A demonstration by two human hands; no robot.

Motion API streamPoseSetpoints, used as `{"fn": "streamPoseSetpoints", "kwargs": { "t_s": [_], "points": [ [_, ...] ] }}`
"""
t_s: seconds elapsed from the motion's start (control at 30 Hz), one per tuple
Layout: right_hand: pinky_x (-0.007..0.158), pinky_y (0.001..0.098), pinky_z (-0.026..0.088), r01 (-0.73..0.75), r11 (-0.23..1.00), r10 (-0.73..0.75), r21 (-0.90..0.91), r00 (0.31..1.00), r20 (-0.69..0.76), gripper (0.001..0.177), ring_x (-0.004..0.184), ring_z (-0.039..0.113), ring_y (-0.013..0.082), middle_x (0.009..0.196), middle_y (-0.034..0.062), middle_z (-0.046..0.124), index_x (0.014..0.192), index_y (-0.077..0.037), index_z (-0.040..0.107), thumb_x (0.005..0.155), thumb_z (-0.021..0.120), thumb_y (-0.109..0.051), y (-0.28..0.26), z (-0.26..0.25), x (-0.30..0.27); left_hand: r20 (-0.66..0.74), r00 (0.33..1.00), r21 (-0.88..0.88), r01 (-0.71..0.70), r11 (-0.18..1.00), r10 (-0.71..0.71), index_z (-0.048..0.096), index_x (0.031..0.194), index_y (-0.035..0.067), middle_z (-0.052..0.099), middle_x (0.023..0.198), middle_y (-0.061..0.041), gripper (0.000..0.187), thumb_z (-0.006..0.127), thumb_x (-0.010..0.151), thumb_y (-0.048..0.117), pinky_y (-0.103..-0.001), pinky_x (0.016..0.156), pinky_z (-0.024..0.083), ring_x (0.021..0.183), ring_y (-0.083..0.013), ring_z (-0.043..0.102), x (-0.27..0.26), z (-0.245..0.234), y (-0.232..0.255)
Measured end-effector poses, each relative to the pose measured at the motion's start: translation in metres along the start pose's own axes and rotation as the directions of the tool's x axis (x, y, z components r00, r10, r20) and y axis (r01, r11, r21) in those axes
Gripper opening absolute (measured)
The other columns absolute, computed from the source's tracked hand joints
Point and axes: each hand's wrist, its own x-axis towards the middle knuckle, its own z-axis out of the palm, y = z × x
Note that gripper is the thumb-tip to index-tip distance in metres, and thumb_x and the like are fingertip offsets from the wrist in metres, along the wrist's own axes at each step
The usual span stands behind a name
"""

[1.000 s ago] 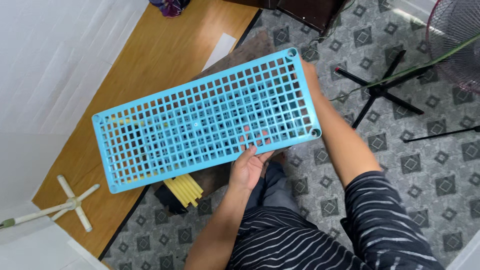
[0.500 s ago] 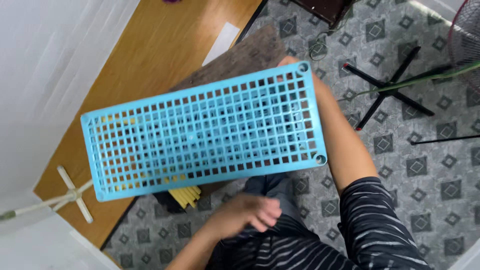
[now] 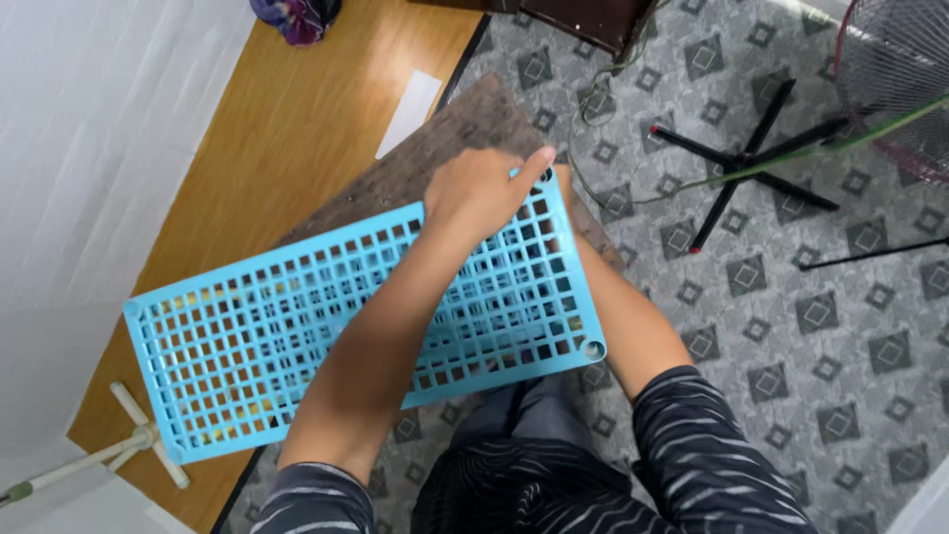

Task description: The person assembles a two-tier storage rack by inserting yellow plastic poles into the corner holes of light blue plastic baskets. They connect the baskets vertically with the poles and adjust the structure to ensure stability.

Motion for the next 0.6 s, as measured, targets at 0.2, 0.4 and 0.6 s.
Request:
{"fn": "streamPoseSetpoints", "kwargs": {
  "t_s": [0.2, 0.4, 0.6],
  "points": [
    [0.076, 0.0408, 0.06, 0.086, 0.981, -0.082, 0.176, 0.996, -0.028, 0.044, 0.087, 0.073, 0.0237, 0.09, 0.0134, 0.073, 0.093, -0.005, 0.068, 0.099, 0.046, -0.042, 0.007, 0.006, -0.008, 0.067, 0.995, 0.017, -0.076, 0.997, 0.075, 0.083, 0.084, 0.017, 0.076, 0.084, -0.016, 0.074, 0.041, 0.086, 0.078, -0.053, 0.077, 0.055, 0.085, -0.04, 0.072, -0.002, -0.003, -0.003],
    [0.067, 0.039, 0.053, -0.11, 0.938, 0.005, -0.329, 0.952, -0.305, 0.016, 0.081, 0.061, 0.0218, 0.09, 0.0087, 0.062, 0.102, -0.01, 0.064, 0.107, 0.061, -0.024, -0.024, -0.038, -0.025, -0.145, 0.962, -0.01, -0.234, 0.972, 0.231, 0.075, 0.084, 0.008, 0.071, 0.081, -0.02, 0.058, 0.06, 0.097, 0.062, -0.055, 0.074, 0.054, 0.081, -0.0425, 0.069, -0.017, -0.008, 0.002],
    [0.116, 0.04, 0.047, 0.096, 0.53, 0.072, -0.842, 0.985, 0.157, 0.062, 0.133, 0.059, 0.0252, 0.137, 0.0076, 0.06, 0.139, -0.007, 0.058, 0.078, 0.057, 0.004, -0.095, -0.02, -0.206, -0.177, 0.926, -0.356, -0.376, 0.856, 0.333, 0.062, 0.075, 0.009, 0.068, 0.077, -0.003, 0.034, 0.069, 0.103, 0.026, -0.031, 0.06, 0.049, 0.067, -0.0128, 0.064, -0.204, -0.005, -0.006]
  ]
}}
